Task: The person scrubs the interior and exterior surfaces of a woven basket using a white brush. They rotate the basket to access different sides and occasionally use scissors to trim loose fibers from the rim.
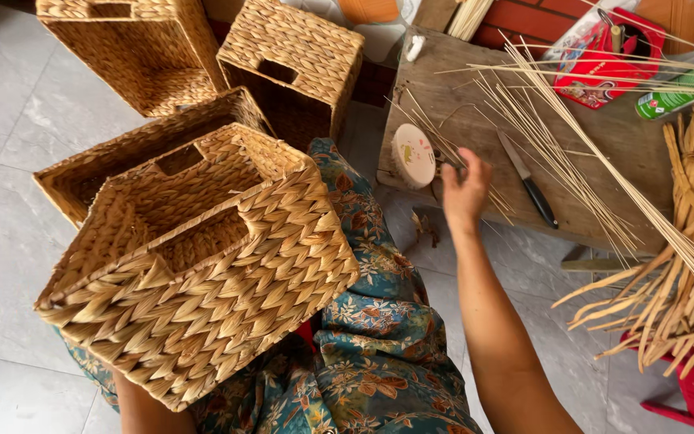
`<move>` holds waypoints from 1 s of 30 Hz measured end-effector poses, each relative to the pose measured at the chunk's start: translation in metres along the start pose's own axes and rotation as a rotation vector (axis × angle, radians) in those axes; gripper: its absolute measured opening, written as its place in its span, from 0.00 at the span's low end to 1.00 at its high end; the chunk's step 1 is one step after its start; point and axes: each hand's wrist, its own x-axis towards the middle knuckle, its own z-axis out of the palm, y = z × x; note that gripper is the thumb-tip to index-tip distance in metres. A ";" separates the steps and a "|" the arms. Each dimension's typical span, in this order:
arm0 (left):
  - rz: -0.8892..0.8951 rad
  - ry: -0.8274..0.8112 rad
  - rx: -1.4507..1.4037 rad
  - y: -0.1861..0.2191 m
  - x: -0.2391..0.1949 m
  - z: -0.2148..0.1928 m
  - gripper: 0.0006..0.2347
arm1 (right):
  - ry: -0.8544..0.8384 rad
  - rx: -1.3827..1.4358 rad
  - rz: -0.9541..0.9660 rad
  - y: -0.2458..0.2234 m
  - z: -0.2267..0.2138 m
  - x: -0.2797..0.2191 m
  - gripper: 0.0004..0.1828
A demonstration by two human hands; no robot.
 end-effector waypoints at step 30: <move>-0.179 0.145 -0.182 -0.010 -0.014 0.010 0.06 | -0.947 0.649 -0.070 -0.168 -0.179 0.062 0.34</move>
